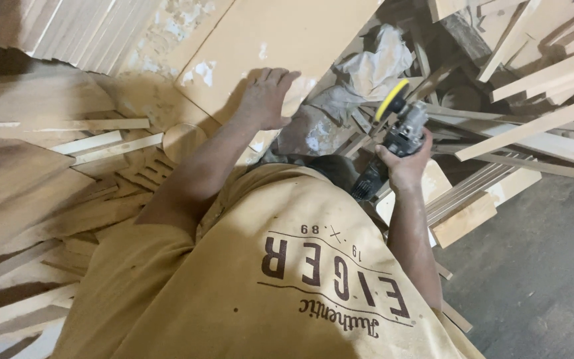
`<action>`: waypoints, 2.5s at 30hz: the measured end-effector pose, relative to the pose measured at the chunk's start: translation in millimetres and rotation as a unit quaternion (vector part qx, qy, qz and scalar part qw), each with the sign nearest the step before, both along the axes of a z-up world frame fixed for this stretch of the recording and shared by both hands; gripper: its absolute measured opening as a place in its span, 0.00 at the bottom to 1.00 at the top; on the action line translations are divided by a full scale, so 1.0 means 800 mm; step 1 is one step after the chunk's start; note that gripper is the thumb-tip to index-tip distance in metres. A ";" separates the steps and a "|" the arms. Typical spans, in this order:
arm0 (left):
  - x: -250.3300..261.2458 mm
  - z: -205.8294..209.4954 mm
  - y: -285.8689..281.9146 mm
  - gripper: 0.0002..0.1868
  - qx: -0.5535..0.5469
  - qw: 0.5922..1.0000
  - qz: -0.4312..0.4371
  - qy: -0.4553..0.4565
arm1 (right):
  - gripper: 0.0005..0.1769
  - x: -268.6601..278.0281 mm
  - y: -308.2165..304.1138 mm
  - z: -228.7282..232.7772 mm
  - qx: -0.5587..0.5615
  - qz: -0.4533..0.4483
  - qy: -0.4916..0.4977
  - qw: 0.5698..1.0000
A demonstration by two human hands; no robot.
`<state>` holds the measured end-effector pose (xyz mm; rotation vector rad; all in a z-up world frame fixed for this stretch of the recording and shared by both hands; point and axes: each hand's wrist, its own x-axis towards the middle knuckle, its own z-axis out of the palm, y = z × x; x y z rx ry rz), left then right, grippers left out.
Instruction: The person uses an angle grinder with a sanding disc to smooth the surface of a round wooden piece. They hold the wood with their left hand and operate the tool with their right hand, moving the grinder across the wood's surface. The person briefly touches their face or adjusts the camera before resuming the sanding task.
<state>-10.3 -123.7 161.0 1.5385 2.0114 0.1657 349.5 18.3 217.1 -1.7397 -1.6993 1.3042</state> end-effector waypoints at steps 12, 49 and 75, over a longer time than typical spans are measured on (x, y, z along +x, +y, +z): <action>-0.052 -0.086 -0.009 0.22 -0.048 0.980 0.184 -0.057 | 0.57 -0.088 -0.039 -0.011 -0.042 0.178 -0.175 0.968; -0.083 -0.094 0.017 0.08 -0.135 0.984 0.101 -0.059 | 0.61 -0.212 -0.144 -0.042 -0.057 0.456 -0.344 0.819; -0.040 -0.054 0.027 0.37 -0.301 0.946 0.026 0.120 | 0.50 -0.106 -0.094 -0.013 -0.091 0.172 -0.199 0.960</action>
